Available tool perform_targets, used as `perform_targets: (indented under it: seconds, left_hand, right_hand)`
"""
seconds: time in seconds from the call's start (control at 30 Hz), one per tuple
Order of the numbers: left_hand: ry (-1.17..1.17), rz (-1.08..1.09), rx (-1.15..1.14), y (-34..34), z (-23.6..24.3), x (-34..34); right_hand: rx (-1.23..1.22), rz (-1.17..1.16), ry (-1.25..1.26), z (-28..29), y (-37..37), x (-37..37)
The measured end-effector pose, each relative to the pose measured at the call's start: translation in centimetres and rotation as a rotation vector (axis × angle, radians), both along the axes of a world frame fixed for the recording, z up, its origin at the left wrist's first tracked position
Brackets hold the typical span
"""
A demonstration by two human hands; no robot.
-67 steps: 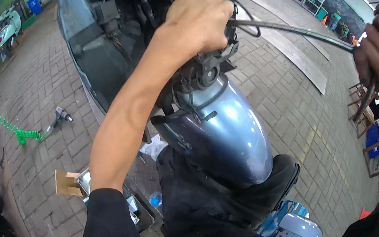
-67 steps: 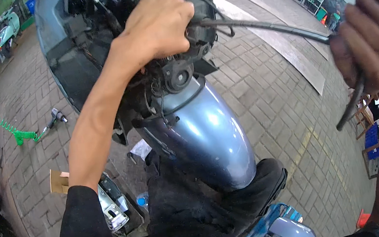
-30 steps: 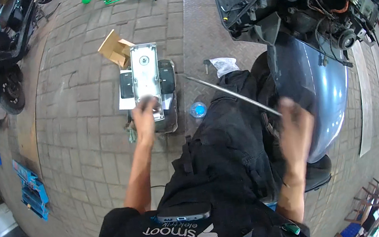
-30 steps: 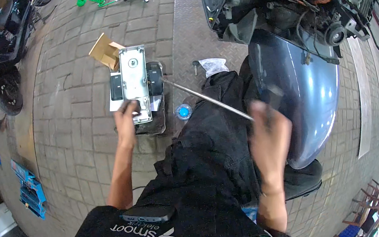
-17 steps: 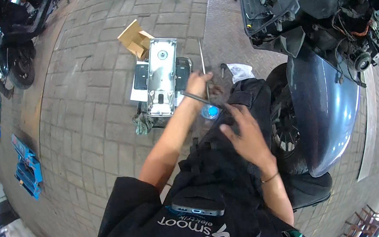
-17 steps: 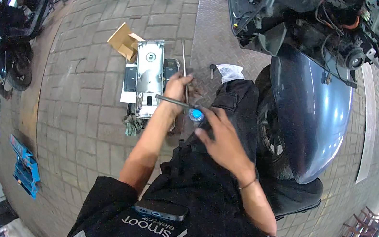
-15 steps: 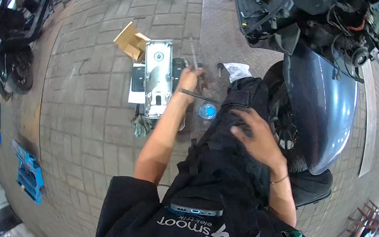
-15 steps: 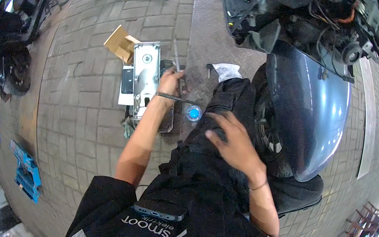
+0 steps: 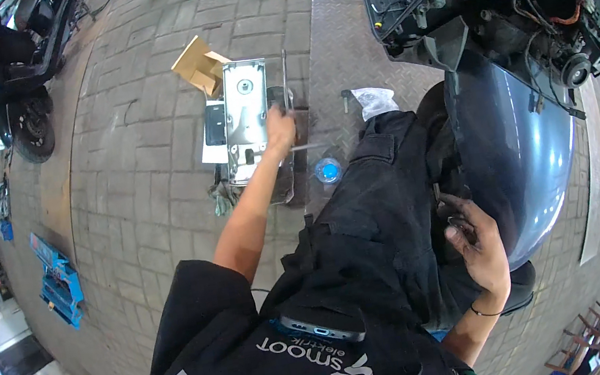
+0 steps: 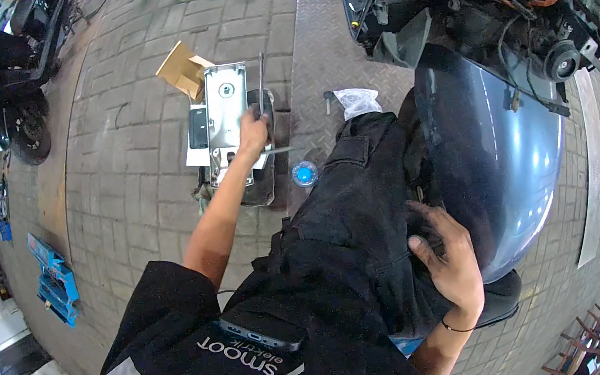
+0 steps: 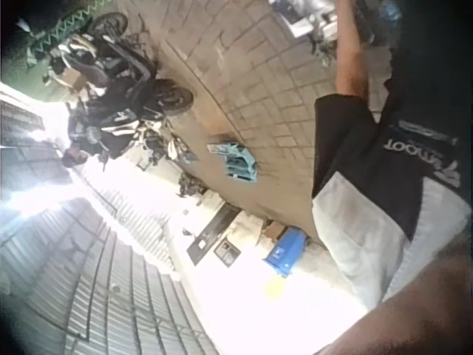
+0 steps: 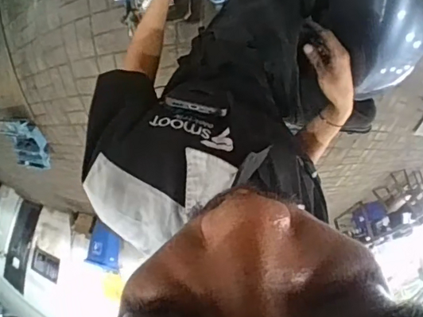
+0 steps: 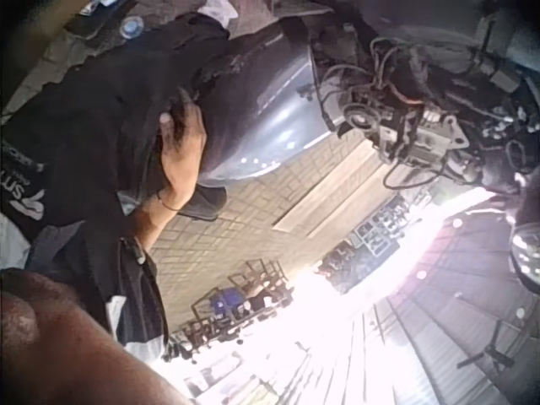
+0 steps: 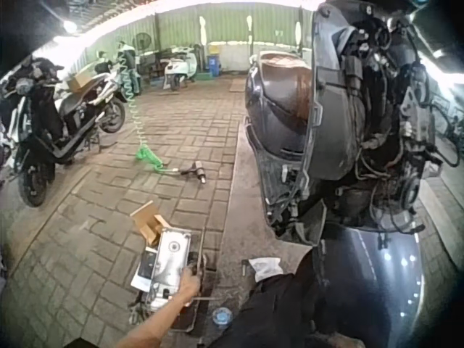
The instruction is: The person disassembles the front panels of a scooter by hand and using a screwdriver, handles internal electrical components and a metal bracket, and works on the frame's mounting points.
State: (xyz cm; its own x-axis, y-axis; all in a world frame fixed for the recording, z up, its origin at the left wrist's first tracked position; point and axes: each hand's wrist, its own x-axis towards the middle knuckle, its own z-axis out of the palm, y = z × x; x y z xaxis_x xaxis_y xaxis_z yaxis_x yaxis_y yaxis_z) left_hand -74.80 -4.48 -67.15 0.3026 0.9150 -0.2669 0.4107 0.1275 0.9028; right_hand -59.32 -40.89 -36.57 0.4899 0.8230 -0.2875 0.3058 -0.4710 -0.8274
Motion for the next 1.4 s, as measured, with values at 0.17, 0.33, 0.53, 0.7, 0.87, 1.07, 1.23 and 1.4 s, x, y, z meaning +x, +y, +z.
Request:
perform_targets:
  seconds: [0.17,0.33,0.53,0.7,0.87,1.07,1.23,1.4]
  left_hand:
    - [0.13,0.033,0.133,-4.9,-1.4,-6.5]
    - [0.207,0.004,0.214,-8.9,-4.7,-13.7]
    - [0.321,-0.042,0.253,-10.9,-6.1,-12.9]
    - [0.396,0.001,0.303,-10.4,-7.0,-11.0]
    - [0.341,-0.03,0.326,-8.7,-5.3,-9.6]
    - [0.287,-0.021,0.367,-6.1,-7.3,-9.5]
    - [0.334,-0.068,0.409,-6.2,-7.5,-8.7]
    - [0.337,-0.01,0.391,-6.5,-4.8,-7.6]
  right_hand:
    - [-0.036,-0.001,0.05,0.6,-0.1,-0.1]
    - [-0.033,0.051,0.055,-0.5,0.3,0.8]
    - [-0.114,0.136,-0.031,-0.6,0.9,1.0]
    - [-0.098,0.084,0.037,-0.7,0.5,0.9]
    - [-0.125,0.085,-0.01,-1.3,0.1,1.1]
    - [-0.132,0.108,0.042,-1.0,1.3,1.3]
    - [-0.101,0.079,0.105,-1.5,1.1,1.3]
    - [-0.08,0.166,0.186,-0.6,0.3,2.2]
